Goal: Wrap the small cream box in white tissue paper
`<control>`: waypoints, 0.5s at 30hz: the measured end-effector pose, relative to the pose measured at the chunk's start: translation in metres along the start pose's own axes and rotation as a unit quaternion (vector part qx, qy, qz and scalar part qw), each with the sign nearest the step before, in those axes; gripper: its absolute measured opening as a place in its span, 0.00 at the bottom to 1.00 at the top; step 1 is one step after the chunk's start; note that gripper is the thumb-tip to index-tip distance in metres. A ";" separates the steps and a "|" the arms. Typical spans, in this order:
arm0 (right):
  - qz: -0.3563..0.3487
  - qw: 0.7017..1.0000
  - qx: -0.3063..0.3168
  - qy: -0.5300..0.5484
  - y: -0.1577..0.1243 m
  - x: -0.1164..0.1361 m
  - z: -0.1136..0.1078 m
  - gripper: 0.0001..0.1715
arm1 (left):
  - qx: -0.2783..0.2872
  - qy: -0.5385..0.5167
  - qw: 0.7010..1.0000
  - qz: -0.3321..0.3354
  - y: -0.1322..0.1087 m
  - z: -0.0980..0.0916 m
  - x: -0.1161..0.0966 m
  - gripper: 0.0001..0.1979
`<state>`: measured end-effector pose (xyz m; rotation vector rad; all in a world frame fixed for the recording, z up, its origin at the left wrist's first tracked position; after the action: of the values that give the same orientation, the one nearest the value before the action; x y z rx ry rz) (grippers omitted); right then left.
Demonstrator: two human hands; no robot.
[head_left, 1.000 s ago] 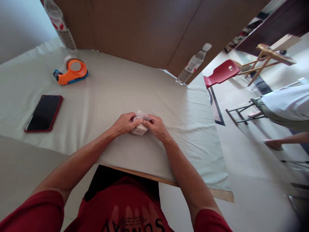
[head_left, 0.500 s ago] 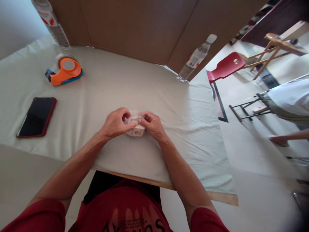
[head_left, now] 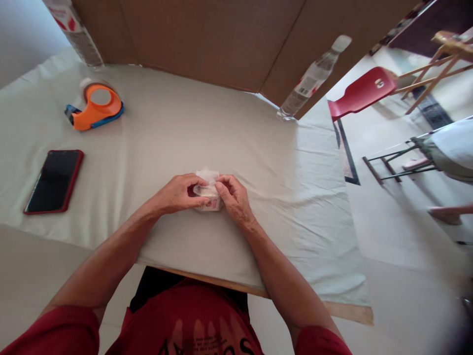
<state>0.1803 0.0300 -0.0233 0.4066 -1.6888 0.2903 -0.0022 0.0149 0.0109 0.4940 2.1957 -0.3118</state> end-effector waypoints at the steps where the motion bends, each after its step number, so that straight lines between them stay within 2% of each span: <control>1: -0.005 1.000 0.007 -0.018 -0.001 0.002 0.000 0.19 | 0.003 -0.001 1.000 0.001 0.000 0.000 0.001 0.17; 7: -0.072 0.991 0.034 -0.110 -0.001 0.007 -0.001 0.26 | -0.004 -0.012 0.999 0.043 -0.001 0.002 0.002 0.17; 12: -0.065 0.985 0.066 -0.147 0.002 0.006 0.001 0.31 | -0.007 -0.030 0.999 0.029 -0.001 0.003 -0.003 0.16; 15: -0.066 0.981 0.058 -0.175 0.001 0.006 0.002 0.33 | -0.001 -0.029 0.999 0.017 -0.002 0.003 -0.006 0.14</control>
<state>0.1774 0.0292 -0.0174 0.6868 -1.9829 0.2290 0.0023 0.0110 0.0141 0.5148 2.1284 -0.3026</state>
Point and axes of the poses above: each hand's wrist, its own y-axis towards the middle knuckle, its own z-axis out of the palm, x = y × z, the point moved 3 cm from there along y, towards the middle knuckle, and after that the axes turned 9 degrees about x, right-handed, at the moved point
